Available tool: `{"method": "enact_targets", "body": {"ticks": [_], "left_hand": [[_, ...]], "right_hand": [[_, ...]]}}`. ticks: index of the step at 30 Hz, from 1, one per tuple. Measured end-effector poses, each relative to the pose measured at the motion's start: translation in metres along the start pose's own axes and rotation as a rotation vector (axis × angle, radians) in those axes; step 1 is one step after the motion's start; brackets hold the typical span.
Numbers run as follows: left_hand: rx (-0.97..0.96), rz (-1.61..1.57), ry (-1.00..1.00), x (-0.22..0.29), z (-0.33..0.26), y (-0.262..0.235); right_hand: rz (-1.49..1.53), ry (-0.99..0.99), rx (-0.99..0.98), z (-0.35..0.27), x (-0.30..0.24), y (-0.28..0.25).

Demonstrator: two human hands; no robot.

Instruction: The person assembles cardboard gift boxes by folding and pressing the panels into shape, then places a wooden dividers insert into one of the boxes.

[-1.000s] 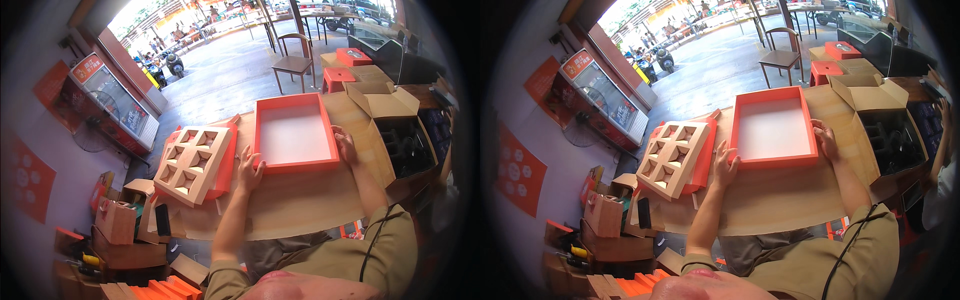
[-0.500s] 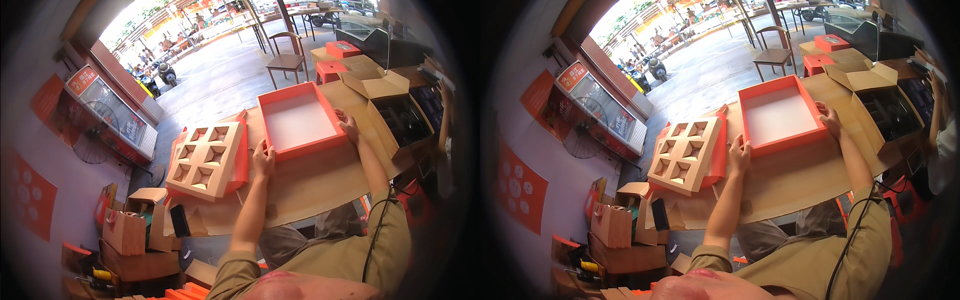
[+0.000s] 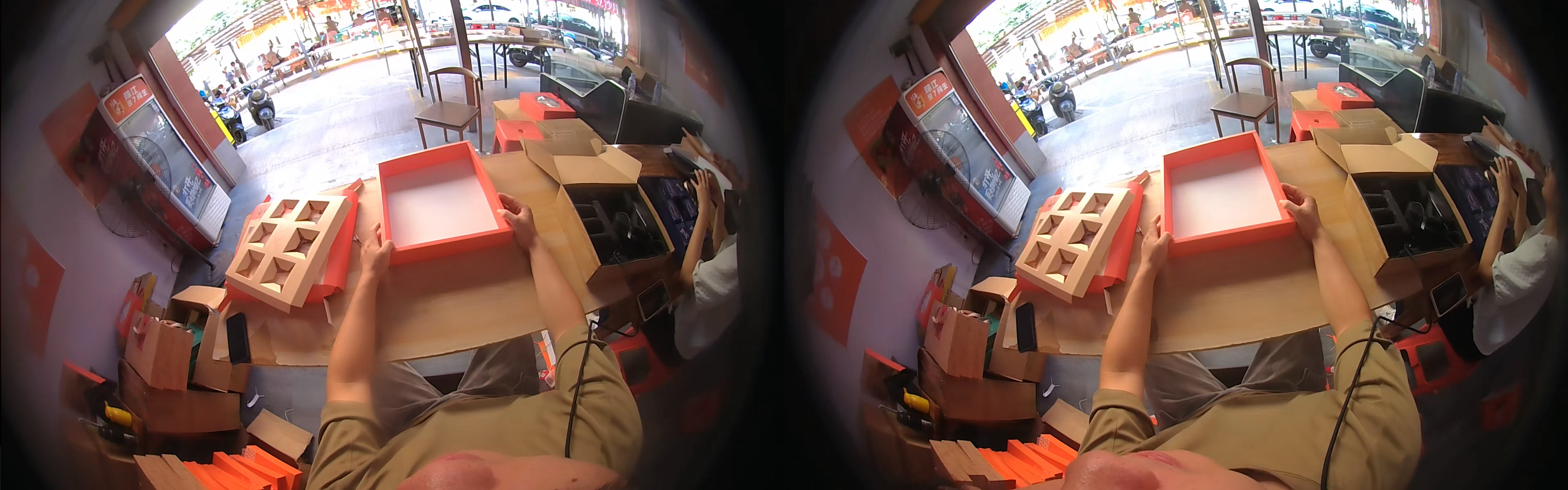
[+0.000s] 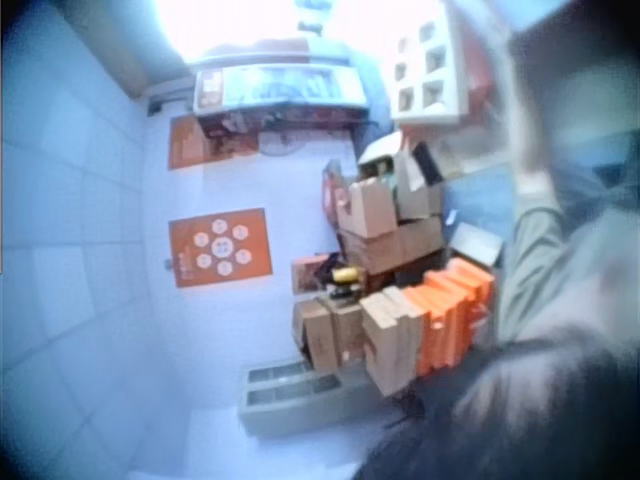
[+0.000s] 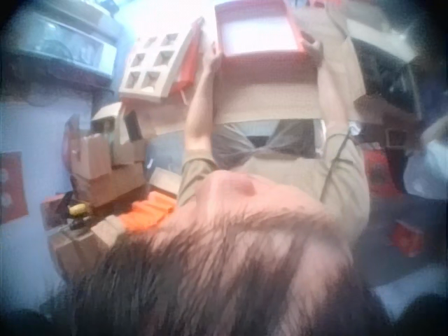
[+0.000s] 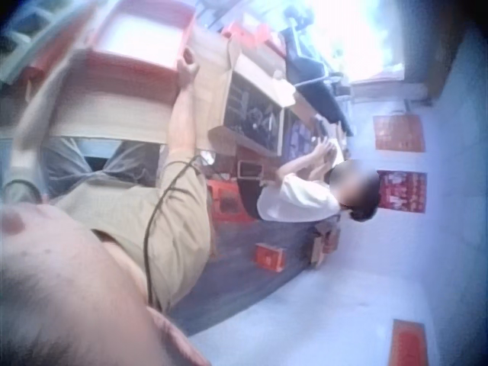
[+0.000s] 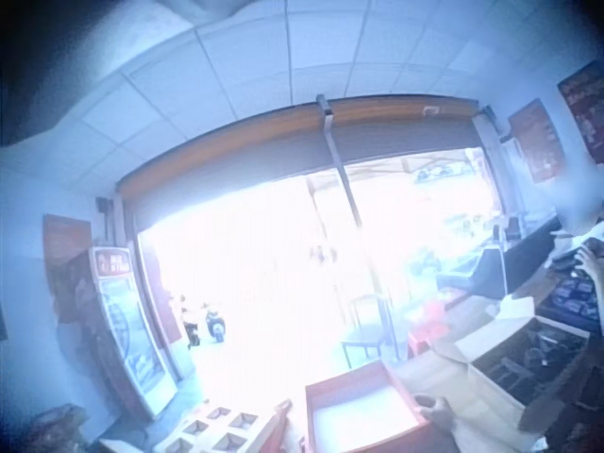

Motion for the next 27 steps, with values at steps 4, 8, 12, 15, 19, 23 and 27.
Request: {"method": "enact_targets", "body": {"ticks": [4,8,12,15,19,23,27], "left_hand": [[0.137,-0.014,0.017,0.006,-0.014,-0.004],[0.096,-0.091,0.131,0.007,-0.015,-0.004],[0.091,-0.289,0.189,0.011,-0.018,-0.003],[0.174,-0.518,0.137,0.009,-0.021,0.000],[-0.053,-0.574,-0.084,-0.007,-0.013,-0.009],[-0.040,-0.539,0.037,0.007,-0.019,0.005],[-0.008,-0.551,0.209,0.004,-0.023,0.007]], "right_hand": [[-0.029,-0.041,-0.164,-0.004,-0.010,0.015],[-0.138,-0.027,-0.188,-0.007,-0.006,0.013],[-0.313,-0.117,-0.095,-0.018,-0.020,0.028],[-0.361,-0.117,-0.079,-0.026,-0.035,0.033],[-0.396,-0.207,-0.071,-0.031,-0.039,0.038],[-0.699,-0.286,0.018,-0.036,-0.044,0.029],[-1.298,-0.778,0.115,-0.043,-0.077,0.061]]}}
Point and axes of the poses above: each hand's wrist, its own z-axis towards the middle knuckle, its own y-axis out of the palm, x = y × z, the point moved 3 cm from there along z, towards the middle knuckle
